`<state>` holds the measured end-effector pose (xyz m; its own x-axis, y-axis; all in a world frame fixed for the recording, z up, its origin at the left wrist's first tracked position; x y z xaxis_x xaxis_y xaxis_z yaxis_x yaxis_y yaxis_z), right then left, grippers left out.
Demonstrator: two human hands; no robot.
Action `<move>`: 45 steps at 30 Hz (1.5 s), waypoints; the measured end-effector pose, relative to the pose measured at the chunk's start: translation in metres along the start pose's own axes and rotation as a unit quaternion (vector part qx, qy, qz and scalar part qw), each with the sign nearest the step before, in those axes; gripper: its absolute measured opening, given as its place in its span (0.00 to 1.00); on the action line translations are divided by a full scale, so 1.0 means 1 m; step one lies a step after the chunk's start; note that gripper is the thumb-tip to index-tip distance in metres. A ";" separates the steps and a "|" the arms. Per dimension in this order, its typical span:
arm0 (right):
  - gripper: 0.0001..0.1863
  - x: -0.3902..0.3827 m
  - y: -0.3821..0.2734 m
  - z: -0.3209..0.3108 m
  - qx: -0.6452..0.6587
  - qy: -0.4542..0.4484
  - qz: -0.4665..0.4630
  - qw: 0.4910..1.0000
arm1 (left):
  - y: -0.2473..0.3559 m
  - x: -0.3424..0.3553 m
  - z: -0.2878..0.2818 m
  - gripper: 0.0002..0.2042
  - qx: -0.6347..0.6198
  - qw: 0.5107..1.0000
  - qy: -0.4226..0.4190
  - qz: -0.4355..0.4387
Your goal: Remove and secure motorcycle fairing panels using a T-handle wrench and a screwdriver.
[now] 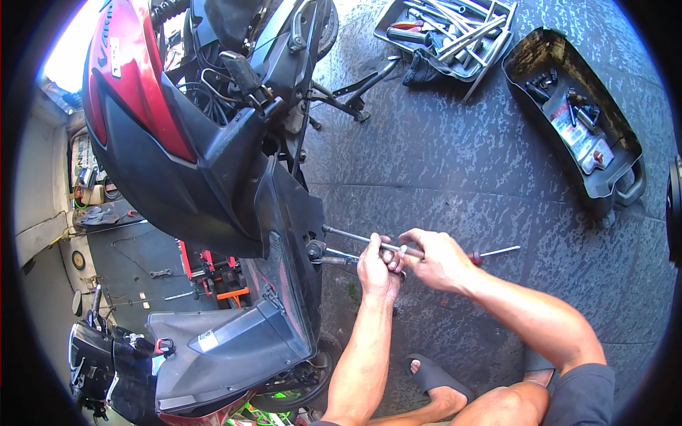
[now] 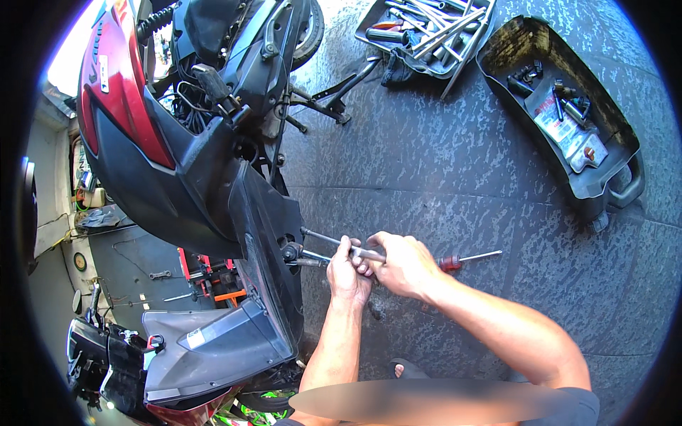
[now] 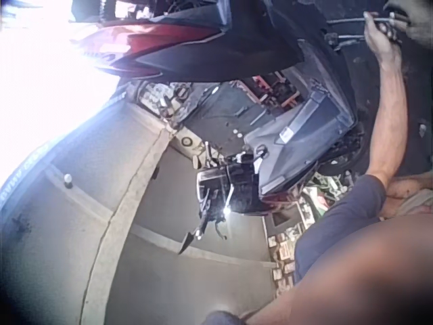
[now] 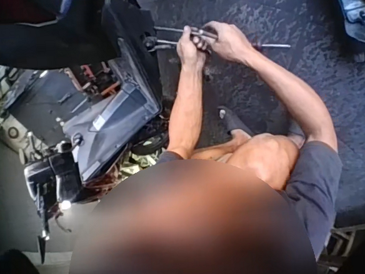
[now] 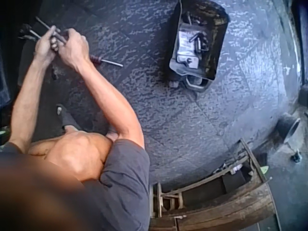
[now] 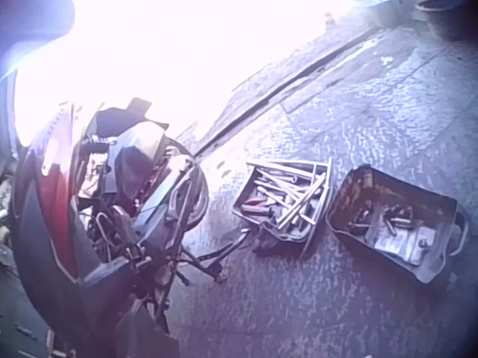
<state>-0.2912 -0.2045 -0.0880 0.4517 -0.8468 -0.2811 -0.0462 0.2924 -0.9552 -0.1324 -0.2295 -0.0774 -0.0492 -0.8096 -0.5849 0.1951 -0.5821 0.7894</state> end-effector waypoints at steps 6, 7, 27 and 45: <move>0.24 -0.008 -0.007 0.015 0.264 0.103 0.057 0.957 | -0.004 -0.030 -0.010 0.22 0.093 0.996 0.009 0.002; 0.24 -0.005 -0.009 0.017 0.263 0.101 0.057 0.958 | -0.008 -0.037 -0.018 0.22 0.155 0.987 -0.028 0.002; 0.23 -0.008 0.013 0.051 0.395 0.139 -0.006 0.908 | -0.090 -0.356 -0.265 0.23 0.271 0.882 0.243 -0.299; 0.11 0.033 0.003 -0.325 -0.680 0.334 0.141 0.637 | -0.048 -0.282 -0.216 0.10 0.551 0.831 0.077 -0.020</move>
<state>-0.5657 -0.3764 -0.1300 -0.2055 -0.9787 -0.0017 -0.9760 0.2048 0.0738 0.0834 0.0430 0.0093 0.1077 -0.8182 -0.5647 -0.8229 -0.3921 0.4112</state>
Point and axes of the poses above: each hand's wrist, its own x-axis towards the middle knuckle, its own z-axis out of the palm, y = z × x, the point moved 4 cm from there along x, towards the middle knuckle, and after that the axes turned 15 degrees about -y, right-handed, at the moved point
